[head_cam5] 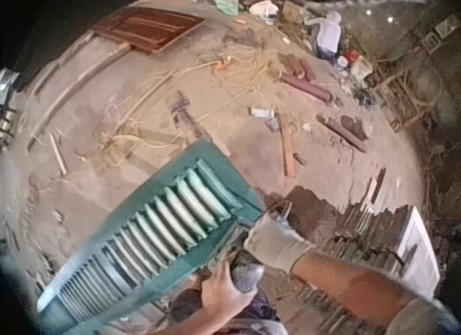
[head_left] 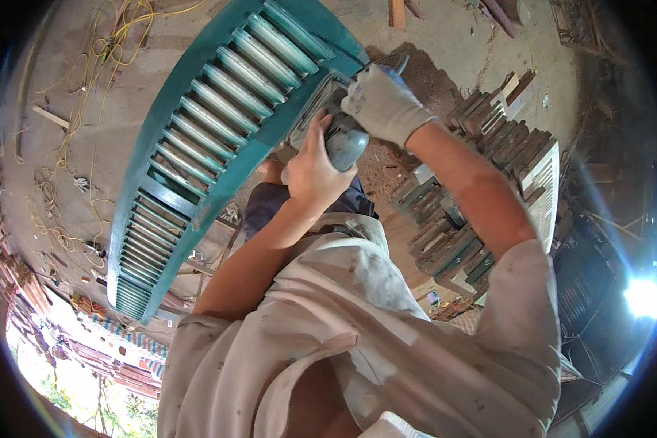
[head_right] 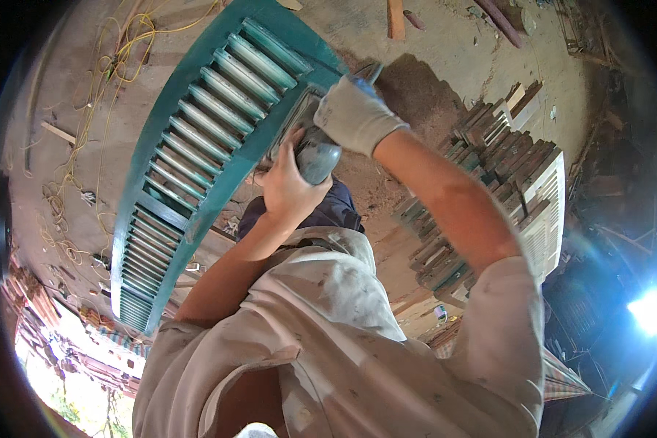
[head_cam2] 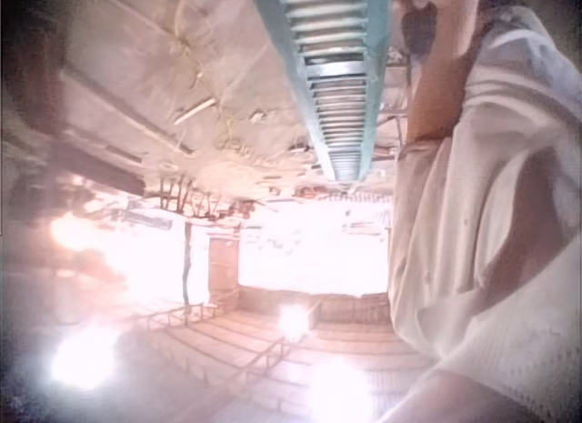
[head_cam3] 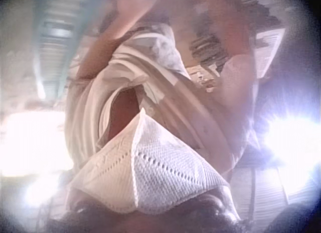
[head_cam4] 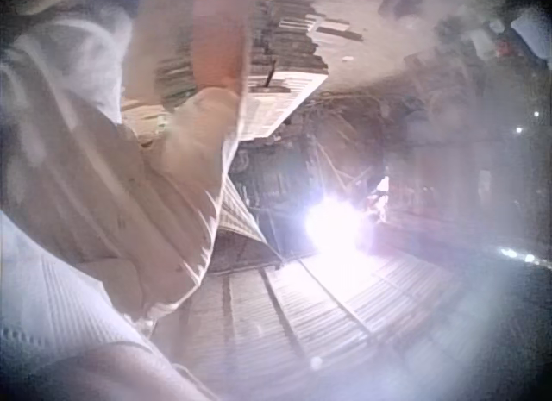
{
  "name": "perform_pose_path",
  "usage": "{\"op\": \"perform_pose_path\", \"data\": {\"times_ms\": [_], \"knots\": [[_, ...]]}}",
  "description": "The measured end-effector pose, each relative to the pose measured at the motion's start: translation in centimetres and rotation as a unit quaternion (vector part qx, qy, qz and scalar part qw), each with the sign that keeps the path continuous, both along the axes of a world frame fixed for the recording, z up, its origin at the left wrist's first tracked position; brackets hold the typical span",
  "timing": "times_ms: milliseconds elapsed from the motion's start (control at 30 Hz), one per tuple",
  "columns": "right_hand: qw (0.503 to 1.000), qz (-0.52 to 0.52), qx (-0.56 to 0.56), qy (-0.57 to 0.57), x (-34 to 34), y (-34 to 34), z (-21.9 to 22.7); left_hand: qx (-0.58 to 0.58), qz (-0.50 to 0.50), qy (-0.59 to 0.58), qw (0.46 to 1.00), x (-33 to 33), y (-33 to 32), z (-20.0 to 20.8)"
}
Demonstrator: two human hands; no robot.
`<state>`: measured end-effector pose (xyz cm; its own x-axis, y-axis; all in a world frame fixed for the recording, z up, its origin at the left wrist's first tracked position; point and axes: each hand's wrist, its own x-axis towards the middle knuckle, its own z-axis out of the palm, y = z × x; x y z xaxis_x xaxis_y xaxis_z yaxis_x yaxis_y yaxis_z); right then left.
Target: The person uses an electric sander to smooth the surface of a long green wooden slat with multiple slats. They hold the slat with one hand and operate the sander with the other, moving it back and forth along the length of the piece.
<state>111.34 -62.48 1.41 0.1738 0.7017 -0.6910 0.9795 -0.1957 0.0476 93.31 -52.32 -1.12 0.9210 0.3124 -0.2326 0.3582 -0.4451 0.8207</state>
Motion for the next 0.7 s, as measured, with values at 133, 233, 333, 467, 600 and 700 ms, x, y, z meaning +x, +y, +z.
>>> {"op": "perform_pose_path", "data": {"times_ms": [133,233,333,467,600,700], "knots": [[0.995,-0.004,0.104,-0.009,1.5,-1.0,-0.8,0.023,0.010,-0.064,0.998,1.0,-0.2,-0.7],[0.993,0.040,0.094,-0.058,5.9,-2.2,-0.6,-0.019,0.018,-0.028,0.999,5.7,-1.2,0.3],[0.995,0.048,0.062,-0.058,11.9,-2.0,-0.9,-0.050,0.032,0.012,0.998,10.8,-1.7,0.8],[0.987,0.007,0.149,-0.055,15.4,-4.4,-2.2,-0.060,0.013,-0.002,0.998,13.5,-1.8,0.3],[0.994,-0.011,0.107,-0.030,10.0,-3.1,-1.4,-0.064,-0.027,0.059,0.996,10.1,0.6,1.1],[0.995,-0.054,0.078,0.025,3.8,-0.4,-0.5,-0.046,-0.030,0.027,0.998,4.1,2.8,1.3]]}}
